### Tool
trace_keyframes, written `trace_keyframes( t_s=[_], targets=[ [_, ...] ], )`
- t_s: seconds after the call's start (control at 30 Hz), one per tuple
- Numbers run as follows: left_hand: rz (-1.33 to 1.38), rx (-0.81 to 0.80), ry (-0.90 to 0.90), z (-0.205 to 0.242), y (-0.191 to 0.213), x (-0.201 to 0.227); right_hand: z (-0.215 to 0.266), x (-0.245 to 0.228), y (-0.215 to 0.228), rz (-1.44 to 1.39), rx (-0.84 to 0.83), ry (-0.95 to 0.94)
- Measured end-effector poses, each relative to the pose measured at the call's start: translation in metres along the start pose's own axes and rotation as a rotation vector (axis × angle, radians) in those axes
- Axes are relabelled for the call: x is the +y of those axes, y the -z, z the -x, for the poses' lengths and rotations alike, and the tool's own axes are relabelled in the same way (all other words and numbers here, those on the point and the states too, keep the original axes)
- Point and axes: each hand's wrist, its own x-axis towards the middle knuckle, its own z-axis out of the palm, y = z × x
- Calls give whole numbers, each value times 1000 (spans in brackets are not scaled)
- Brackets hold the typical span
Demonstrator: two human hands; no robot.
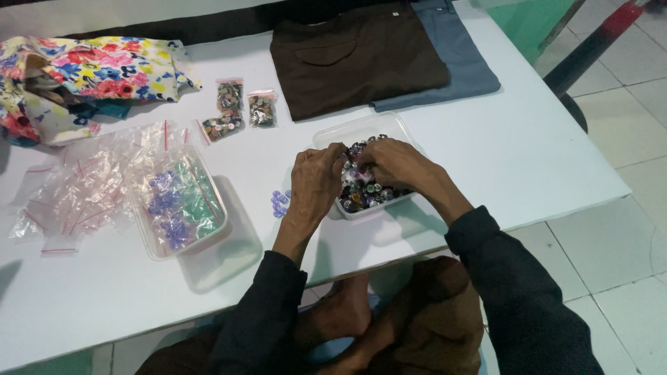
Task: The person sits at a white table and sorts small buttons from a clear plastic container. They pick out specific purple buttons, place them on the table, and then put them into small plastic bags. The person repeats this process of selecting and bagging buttons throughout the clip.
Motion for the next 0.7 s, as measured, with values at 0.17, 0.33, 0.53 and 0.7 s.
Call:
trace_keyframes(
  t_s=[0.17, 0.33, 0.53, 0.7],
  targets=[
    [5, 15, -3, 0, -2, -1, 8, 10, -4, 100, -58, -82],
    [8, 22, 5, 0, -5, -3, -4, 5, -8, 151, 45, -53],
    [29, 18, 14, 1, -6, -5, -37, 11, -56, 68, 205, 127],
    [15, 33, 13, 1, -7, -5, -37, 7, -51, 198, 231, 99]
  ],
)
